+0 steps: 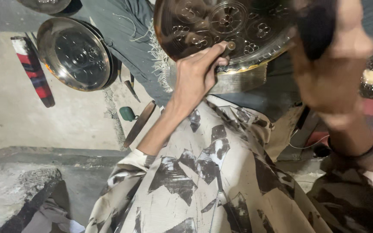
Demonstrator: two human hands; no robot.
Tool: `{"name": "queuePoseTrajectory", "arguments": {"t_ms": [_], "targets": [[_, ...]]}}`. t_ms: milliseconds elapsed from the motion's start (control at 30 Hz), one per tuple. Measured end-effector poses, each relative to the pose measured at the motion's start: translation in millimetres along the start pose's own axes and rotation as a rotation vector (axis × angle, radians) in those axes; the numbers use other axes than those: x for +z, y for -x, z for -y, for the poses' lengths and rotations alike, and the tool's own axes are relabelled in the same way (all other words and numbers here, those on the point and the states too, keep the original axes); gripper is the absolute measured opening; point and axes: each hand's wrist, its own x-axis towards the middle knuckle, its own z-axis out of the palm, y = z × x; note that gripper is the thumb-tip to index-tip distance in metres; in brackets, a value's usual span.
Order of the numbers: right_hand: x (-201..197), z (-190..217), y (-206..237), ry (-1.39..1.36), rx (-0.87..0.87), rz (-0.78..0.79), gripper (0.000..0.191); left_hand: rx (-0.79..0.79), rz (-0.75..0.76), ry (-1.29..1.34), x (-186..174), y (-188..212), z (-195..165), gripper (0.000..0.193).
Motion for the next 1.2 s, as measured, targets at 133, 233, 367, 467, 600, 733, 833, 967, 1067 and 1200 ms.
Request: {"name": "queuePoseTrajectory", "arguments": {"t_ms": [133, 233, 367, 467, 600, 733, 833, 967, 1067, 1200], "targets": [[-12, 5, -29, 0.078, -0.142, 0.315, 0.053, -0.104, -0.092, -0.027, 3, 6, -6, 0.027], [-16, 1, -42, 0.092, -0.196, 0.112, 0.054, -0.188, -0.198, -0.005, 8, 5, -14, 0.024], [-16, -7, -51, 0.074, -0.267, 0.410, 0.055, -0.220, -0.228, -0.047, 5, 5, -24, 0.016], [-22, -11, -62, 0.130, -0.333, 0.326, 0.056, -0.220, -0.334, -0.017, 6, 8, -24, 0.023], [-18, 2, -82, 0.025, -0.335, 0.331, 0.065, -0.263, -0.262, -0.052, 5, 12, -14, 0.016], [-31, -9, -59, 0.078, -0.229, 0.659, 0.077, -0.252, -0.252, -0.018, -11, 9, -10, 0.017], [-17, -50, -16, -0.045, 0.032, 0.228, 0.075, -0.163, -0.372, 0.150, -24, -3, -15, 0.009], [70, -114, 32, 0.147, 0.317, -0.473, 0.075, -0.016, -0.278, 0.205, -30, -33, -13, 0.017], [122, -137, 60, -0.257, 0.559, -0.743, 0.077, 0.138, -0.122, 0.167, -22, -51, -11, 0.026], [147, -132, 59, -0.470, 0.740, -0.797, 0.064, 0.187, -0.115, 0.093, -10, -57, -11, 0.028]]}}
